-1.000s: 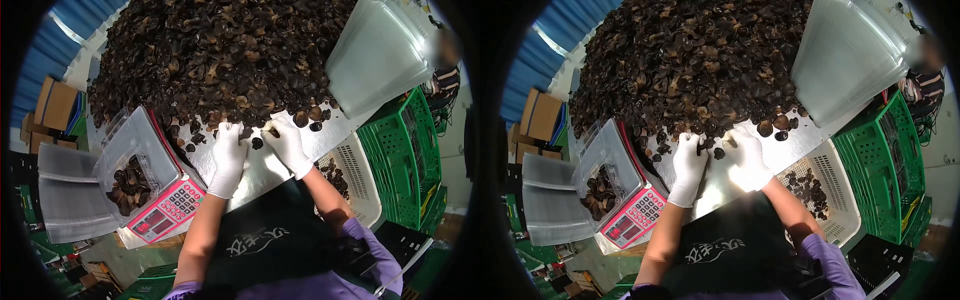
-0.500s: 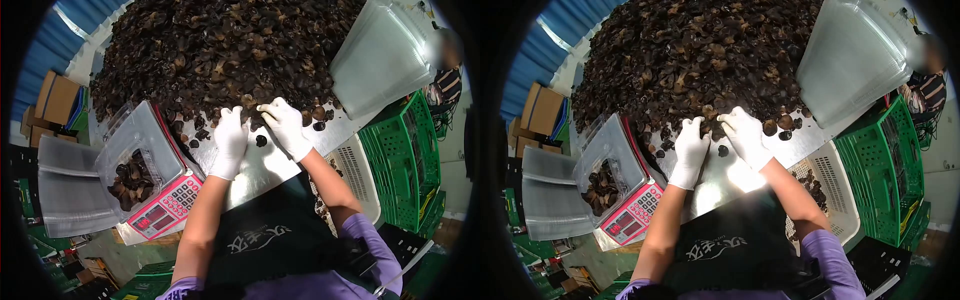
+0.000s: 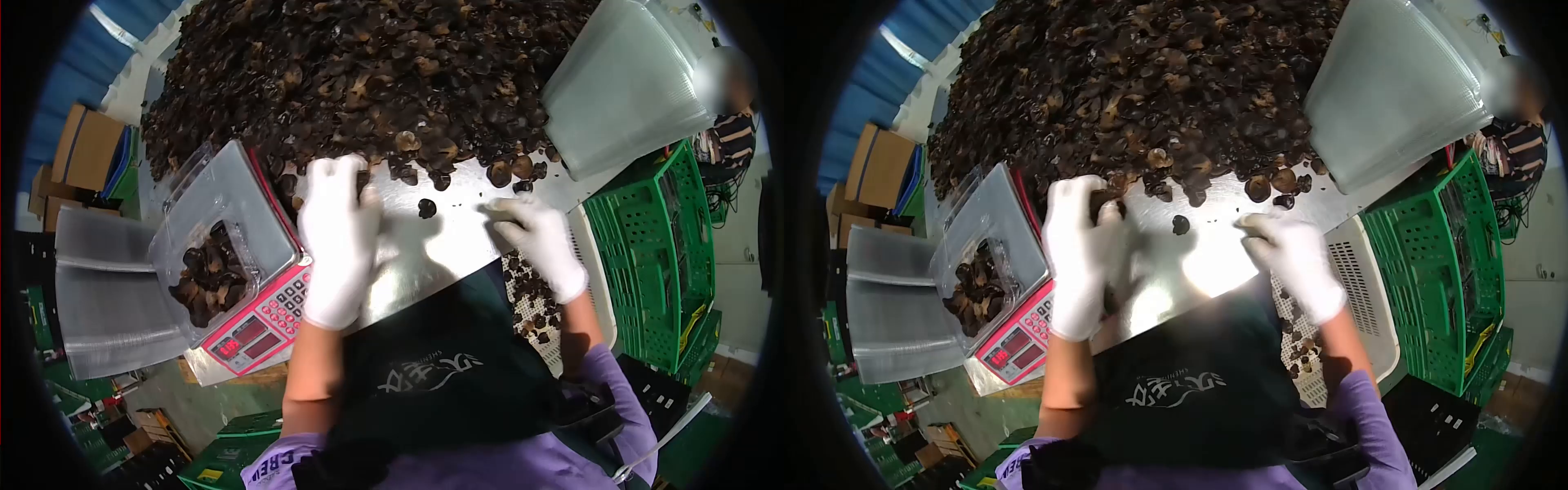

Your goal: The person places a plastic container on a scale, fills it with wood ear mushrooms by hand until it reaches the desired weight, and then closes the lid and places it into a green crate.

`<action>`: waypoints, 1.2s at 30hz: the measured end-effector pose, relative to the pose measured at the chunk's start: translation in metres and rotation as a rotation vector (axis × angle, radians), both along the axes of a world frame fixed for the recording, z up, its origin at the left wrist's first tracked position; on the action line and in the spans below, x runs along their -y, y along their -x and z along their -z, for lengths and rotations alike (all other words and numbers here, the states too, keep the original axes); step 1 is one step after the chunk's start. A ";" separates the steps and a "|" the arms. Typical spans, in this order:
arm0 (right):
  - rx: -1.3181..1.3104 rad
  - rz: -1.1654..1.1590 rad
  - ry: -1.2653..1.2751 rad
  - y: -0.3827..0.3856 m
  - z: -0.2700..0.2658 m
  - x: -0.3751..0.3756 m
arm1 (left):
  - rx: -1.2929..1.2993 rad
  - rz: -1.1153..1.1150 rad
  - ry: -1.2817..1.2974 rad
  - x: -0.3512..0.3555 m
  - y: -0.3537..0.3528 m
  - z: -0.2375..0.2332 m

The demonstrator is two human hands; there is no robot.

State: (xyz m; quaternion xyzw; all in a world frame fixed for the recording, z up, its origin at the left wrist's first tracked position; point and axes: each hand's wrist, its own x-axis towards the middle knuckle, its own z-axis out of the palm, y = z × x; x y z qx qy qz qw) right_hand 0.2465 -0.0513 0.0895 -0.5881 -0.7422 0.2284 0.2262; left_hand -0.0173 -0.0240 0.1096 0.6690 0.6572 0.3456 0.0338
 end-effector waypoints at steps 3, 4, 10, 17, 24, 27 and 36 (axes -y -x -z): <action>0.100 -0.162 0.013 0.058 0.036 -0.025 | 0.115 -0.115 -0.121 0.034 0.054 -0.044; 0.151 -0.131 0.028 0.072 0.042 -0.032 | 0.170 -0.164 -0.194 0.044 0.078 -0.046; 0.260 -0.146 0.156 0.091 0.055 -0.053 | 0.035 -0.397 -0.163 0.091 0.192 -0.045; -0.473 -0.440 0.045 0.219 -0.062 -0.044 | 0.061 -0.192 0.124 0.110 0.221 -0.038; -0.067 -0.851 -0.487 0.302 -0.067 -0.042 | 0.262 -0.149 -0.057 0.122 0.224 -0.043; -0.176 -0.573 -0.427 0.261 -0.069 -0.059 | 0.325 -0.215 -0.162 0.133 0.225 -0.038; 0.250 -0.047 -0.387 0.101 0.089 -0.066 | 0.218 -0.003 -0.345 0.116 0.113 -0.011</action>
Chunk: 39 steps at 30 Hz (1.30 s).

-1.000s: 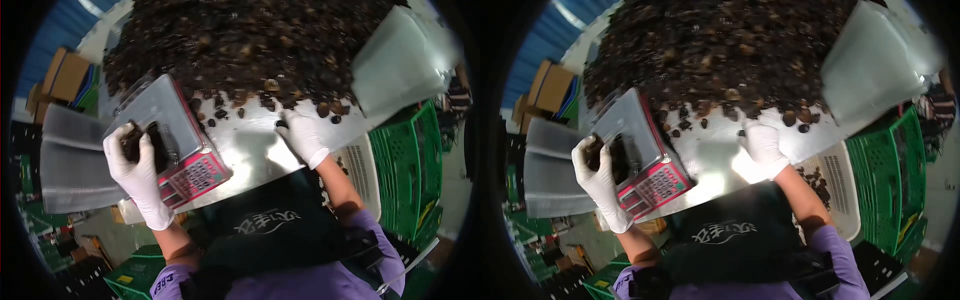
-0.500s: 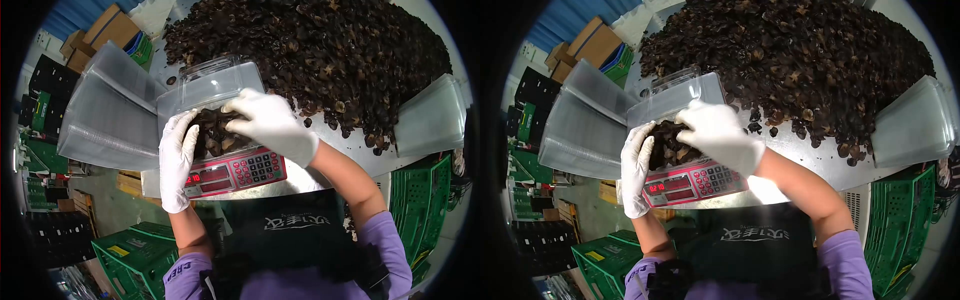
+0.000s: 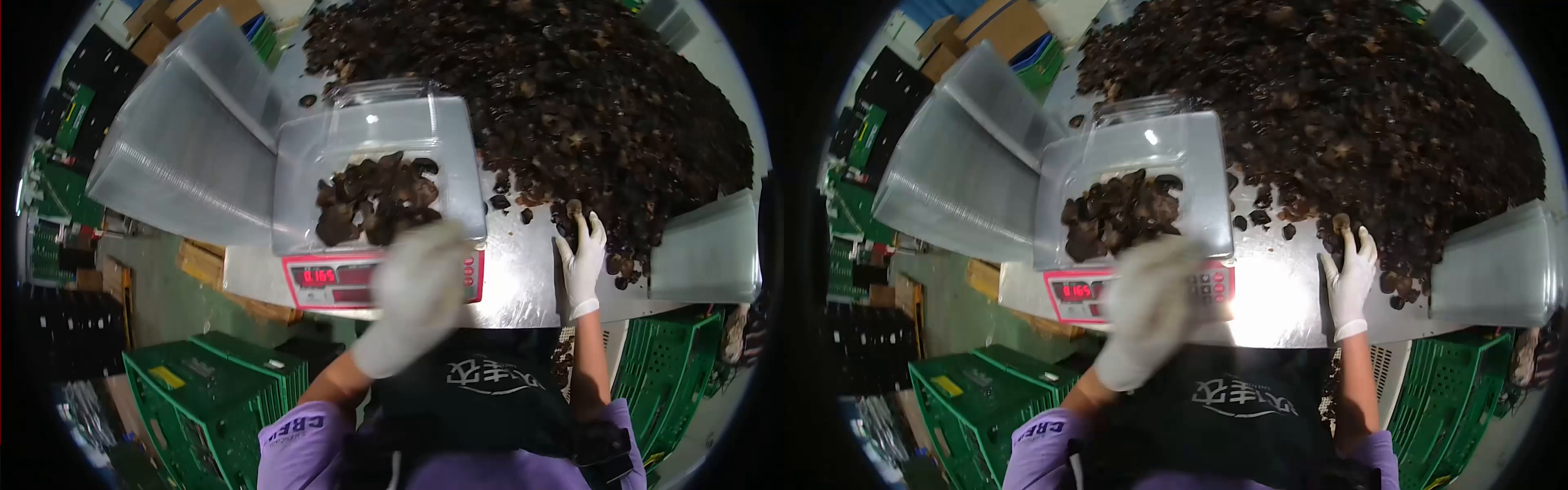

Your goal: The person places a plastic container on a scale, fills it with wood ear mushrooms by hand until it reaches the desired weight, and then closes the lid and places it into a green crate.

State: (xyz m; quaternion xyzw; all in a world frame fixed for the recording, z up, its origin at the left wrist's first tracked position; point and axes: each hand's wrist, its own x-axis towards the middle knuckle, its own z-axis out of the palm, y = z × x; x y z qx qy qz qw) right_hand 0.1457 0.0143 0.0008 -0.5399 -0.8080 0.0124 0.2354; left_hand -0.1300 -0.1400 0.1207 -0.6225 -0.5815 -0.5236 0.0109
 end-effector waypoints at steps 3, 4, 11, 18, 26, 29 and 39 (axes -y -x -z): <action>-0.057 -0.149 0.075 0.010 -0.005 0.028 | -0.099 0.252 0.209 -0.013 -0.061 0.018; -0.128 -0.173 0.108 0.010 -0.008 0.033 | -0.099 0.282 0.230 -0.015 -0.076 0.027; -0.276 -0.131 -0.050 -0.035 -0.032 0.042 | -0.114 0.503 0.628 -0.014 -0.105 0.088; -0.286 0.093 -0.052 -0.069 -0.016 0.048 | -0.151 0.418 0.529 -0.028 -0.106 0.096; -0.066 0.049 0.175 -0.029 -0.027 0.015 | -0.323 0.192 0.636 -0.099 -0.149 0.096; 0.080 0.004 0.341 -0.033 -0.029 0.001 | -0.335 0.191 0.688 -0.102 -0.145 0.104; -1.257 0.175 0.670 -0.055 -0.021 0.002 | -0.019 0.091 0.601 -0.094 -0.120 0.095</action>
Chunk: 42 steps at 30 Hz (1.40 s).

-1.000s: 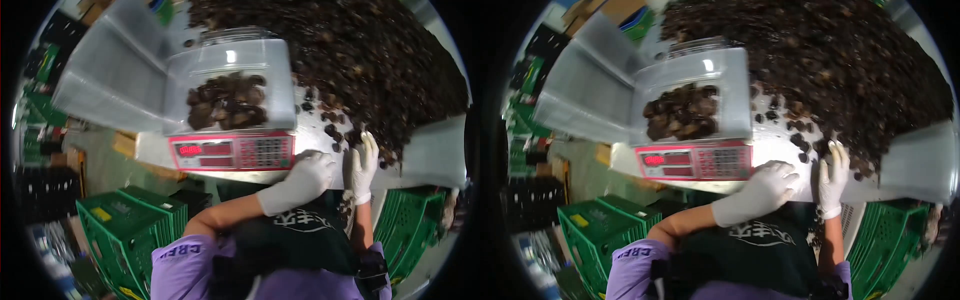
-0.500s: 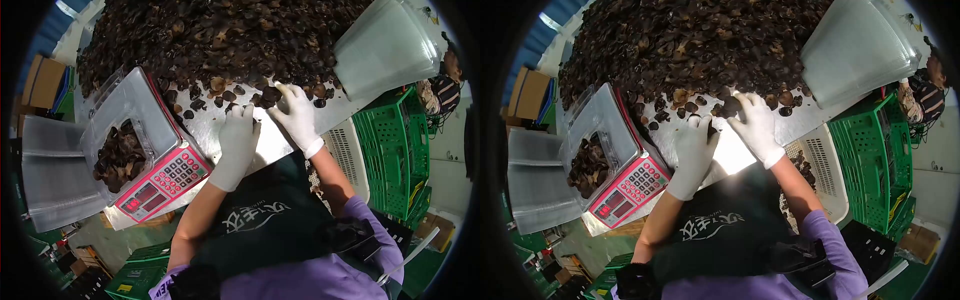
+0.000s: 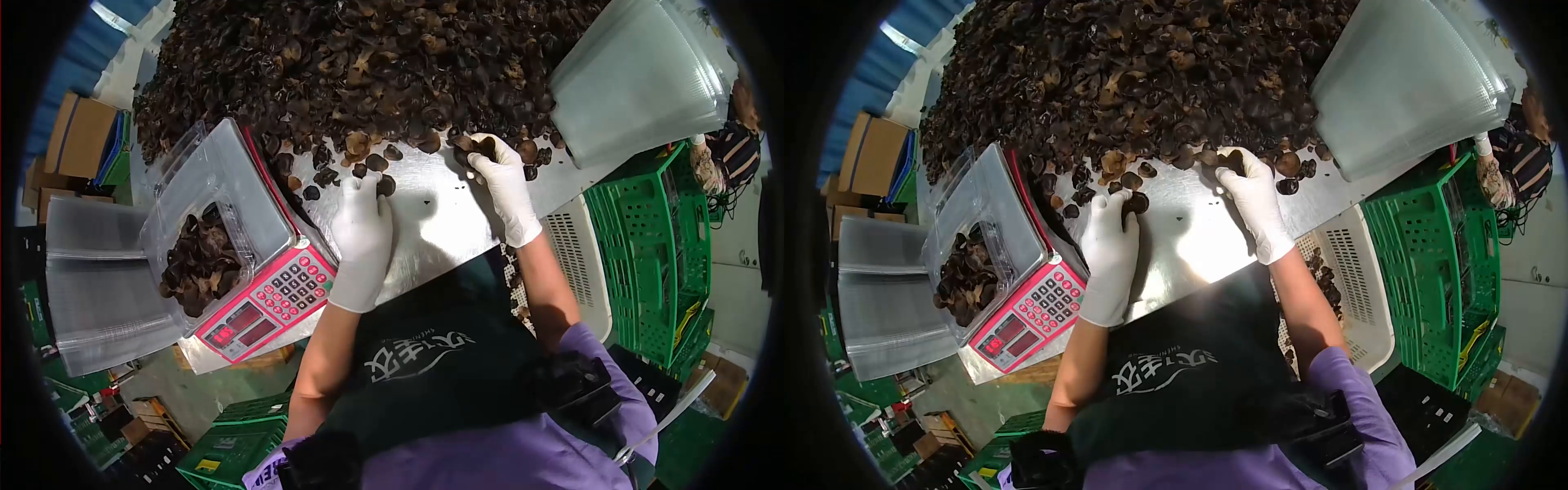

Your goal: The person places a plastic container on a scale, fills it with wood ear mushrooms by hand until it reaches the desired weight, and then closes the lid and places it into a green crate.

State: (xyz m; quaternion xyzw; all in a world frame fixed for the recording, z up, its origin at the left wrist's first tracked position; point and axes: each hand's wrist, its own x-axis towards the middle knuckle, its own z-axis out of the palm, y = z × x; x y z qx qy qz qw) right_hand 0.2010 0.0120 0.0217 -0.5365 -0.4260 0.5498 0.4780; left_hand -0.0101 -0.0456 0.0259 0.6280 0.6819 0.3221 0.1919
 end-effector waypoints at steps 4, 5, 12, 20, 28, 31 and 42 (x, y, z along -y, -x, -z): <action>-0.140 0.022 -0.026 0.008 -0.005 0.001 | -0.229 0.010 0.268 -0.023 -0.005 0.002; -0.146 0.027 -0.006 0.010 -0.011 0.001 | -0.304 0.035 0.248 -0.026 -0.006 0.007; -0.247 -0.011 0.052 0.025 -0.024 0.004 | -0.324 0.128 -0.041 -0.017 -0.001 0.009; -0.185 -0.465 -0.077 0.139 -0.097 0.014 | -0.130 -0.245 -0.521 0.062 0.116 -0.134; 0.897 -0.759 -1.017 0.270 -0.122 0.039 | -0.427 -0.320 -0.254 0.088 0.196 -0.122; 0.619 -0.624 -1.171 0.257 -0.110 0.045 | -0.385 -0.318 -0.259 0.098 0.194 -0.111; 0.989 -0.125 -0.466 0.024 -0.009 -0.011 | -0.188 -0.477 -0.496 0.119 0.175 -0.114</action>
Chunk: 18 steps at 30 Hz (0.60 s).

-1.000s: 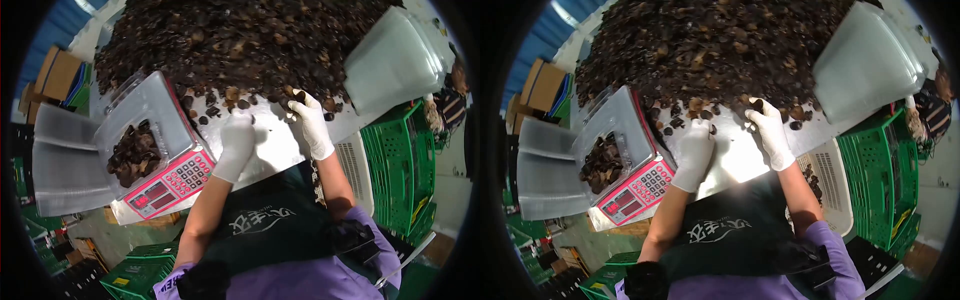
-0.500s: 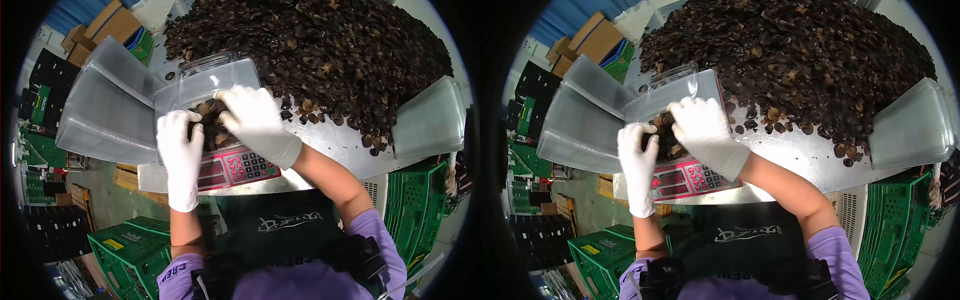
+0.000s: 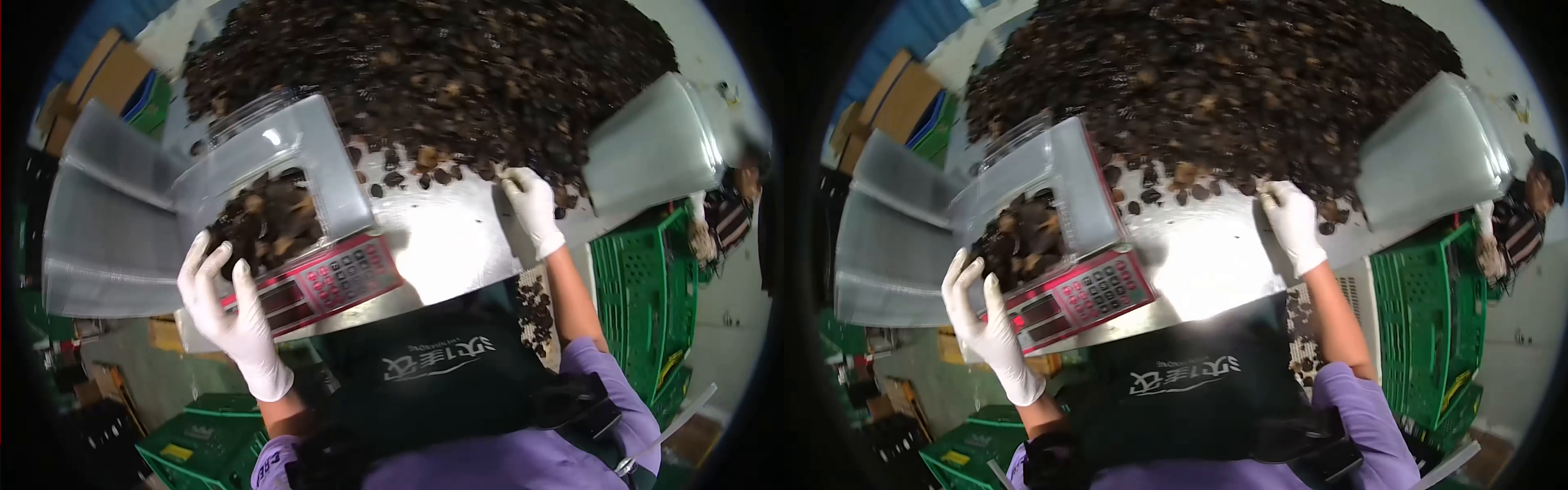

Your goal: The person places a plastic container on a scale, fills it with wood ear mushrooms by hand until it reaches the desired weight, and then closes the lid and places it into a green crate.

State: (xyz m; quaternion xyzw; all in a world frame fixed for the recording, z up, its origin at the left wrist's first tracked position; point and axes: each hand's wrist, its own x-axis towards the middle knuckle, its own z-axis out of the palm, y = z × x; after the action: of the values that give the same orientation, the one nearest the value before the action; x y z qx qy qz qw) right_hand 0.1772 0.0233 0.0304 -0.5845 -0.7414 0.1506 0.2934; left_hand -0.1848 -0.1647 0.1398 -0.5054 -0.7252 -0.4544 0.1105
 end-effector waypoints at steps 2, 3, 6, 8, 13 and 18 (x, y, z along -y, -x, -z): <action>-0.005 0.005 0.080 -0.009 0.012 -0.001 | 0.039 0.066 -0.031 -0.004 -0.012 0.001; 0.006 -0.017 0.104 -0.005 0.010 -0.001 | 0.013 0.086 -0.023 -0.007 -0.019 0.003; 0.219 0.023 0.063 0.017 0.007 -0.003 | -0.037 0.179 -0.019 -0.017 -0.037 0.002; 0.215 0.110 0.091 0.027 0.017 -0.014 | 0.012 0.227 0.002 -0.022 -0.056 0.001; 0.273 0.066 0.097 0.019 0.021 -0.028 | 0.077 0.766 0.291 -0.049 -0.128 0.032; 0.116 0.084 0.103 -0.010 0.020 -0.012 | -0.049 0.624 0.442 -0.094 -0.222 0.161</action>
State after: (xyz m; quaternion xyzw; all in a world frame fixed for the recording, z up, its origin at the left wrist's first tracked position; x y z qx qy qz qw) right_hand 0.1872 0.0352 0.0104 -0.6370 -0.7234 0.1417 0.2256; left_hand 0.0370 -0.0710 -0.0214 -0.7244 -0.6140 -0.2865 -0.1273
